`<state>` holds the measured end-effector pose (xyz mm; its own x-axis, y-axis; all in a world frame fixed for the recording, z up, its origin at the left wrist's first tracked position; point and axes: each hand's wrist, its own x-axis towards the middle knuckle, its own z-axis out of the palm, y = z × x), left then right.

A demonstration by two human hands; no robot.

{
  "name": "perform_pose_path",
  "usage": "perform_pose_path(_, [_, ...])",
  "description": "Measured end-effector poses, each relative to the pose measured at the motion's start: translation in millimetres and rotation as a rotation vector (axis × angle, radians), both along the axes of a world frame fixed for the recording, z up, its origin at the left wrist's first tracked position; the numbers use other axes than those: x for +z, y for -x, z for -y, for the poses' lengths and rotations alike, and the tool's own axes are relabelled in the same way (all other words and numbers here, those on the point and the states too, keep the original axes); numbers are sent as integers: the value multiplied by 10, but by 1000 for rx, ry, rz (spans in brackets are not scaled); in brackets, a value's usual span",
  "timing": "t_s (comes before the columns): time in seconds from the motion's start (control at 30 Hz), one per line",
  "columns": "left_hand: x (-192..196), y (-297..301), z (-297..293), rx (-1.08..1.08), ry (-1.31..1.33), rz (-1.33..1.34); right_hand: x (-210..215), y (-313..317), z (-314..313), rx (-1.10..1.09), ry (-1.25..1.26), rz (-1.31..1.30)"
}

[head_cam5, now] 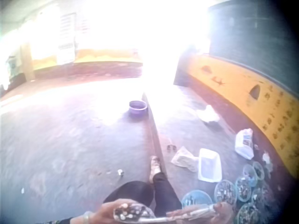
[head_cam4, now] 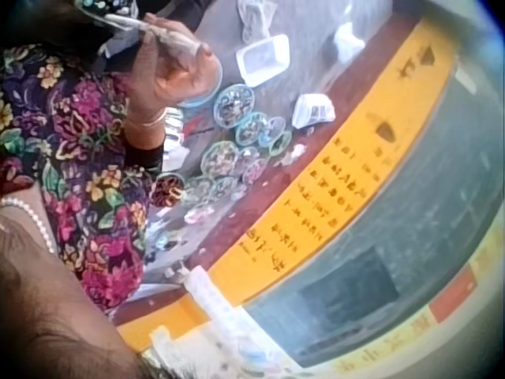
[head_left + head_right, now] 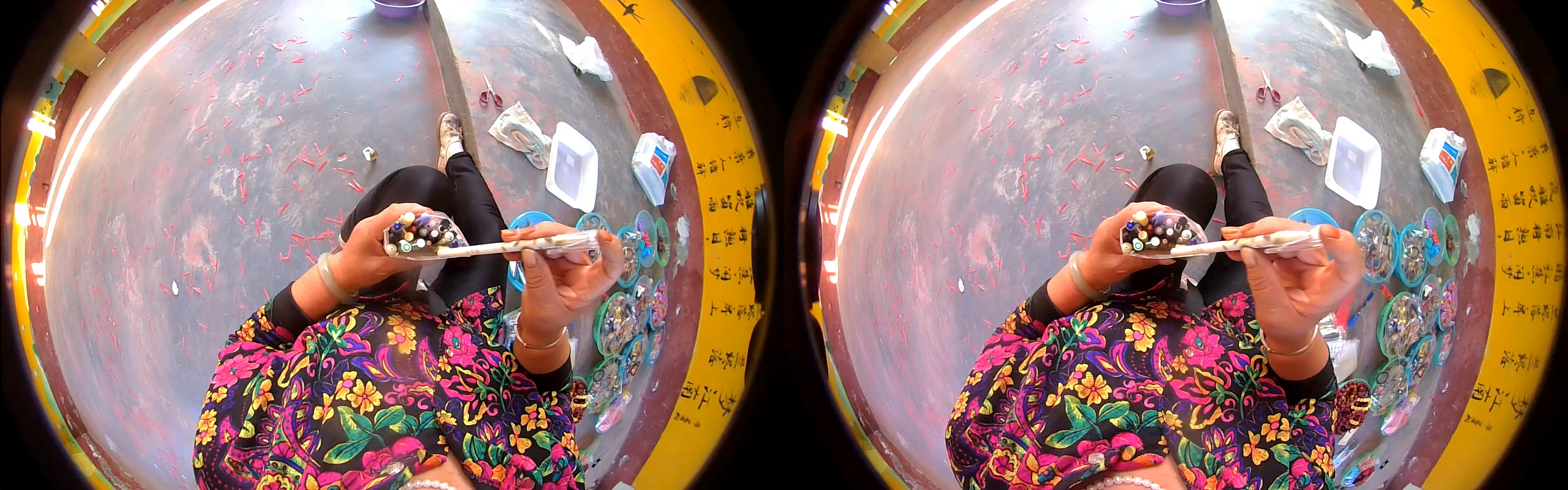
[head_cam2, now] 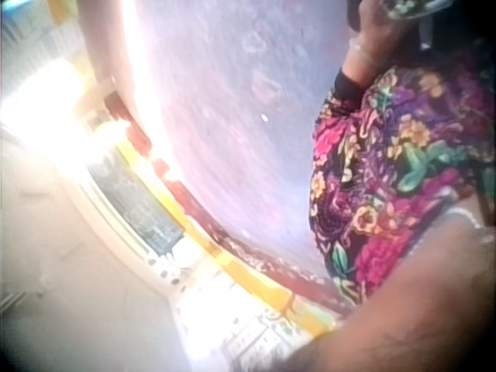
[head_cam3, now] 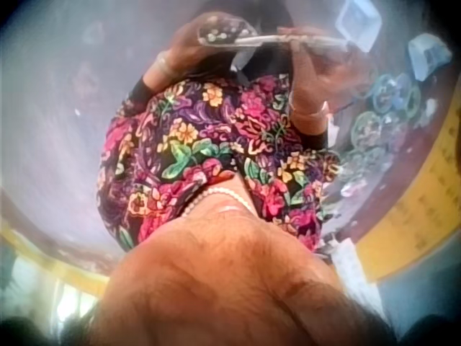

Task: The person sits on the floor and sorts through a clear plastic bag filled with markers. They pick up individual markers, inspect them, and place them into a blue bowl. The person continues this process, handling the markers one by one.

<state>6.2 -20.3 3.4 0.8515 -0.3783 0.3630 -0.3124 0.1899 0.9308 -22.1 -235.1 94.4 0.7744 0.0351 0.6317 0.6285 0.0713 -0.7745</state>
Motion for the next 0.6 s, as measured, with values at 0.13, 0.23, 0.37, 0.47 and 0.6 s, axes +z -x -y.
perform_pose_path(0.13, [46, -21, -14, -32, 6, 5, -97, -26, -90, 55, 30, 29])
perform_pose_path(0.23, [0, -14, -16, -36, 34, -31, -119, -49, -146, 82, 61, 72])
perform_pose_path(0.37, [-68, -11, -20, -41, 75, -71, -145, -62, -189, 118, 61, 46])
perform_pose_path(0.47, [-45, -27, -44, -75, 11, -15, -158, -69, -209, 117, 98, -37])
perform_pose_path(0.6, [-5, -20, -40, -77, 18, -29, -273, -114, -253, 62, 138, -45])
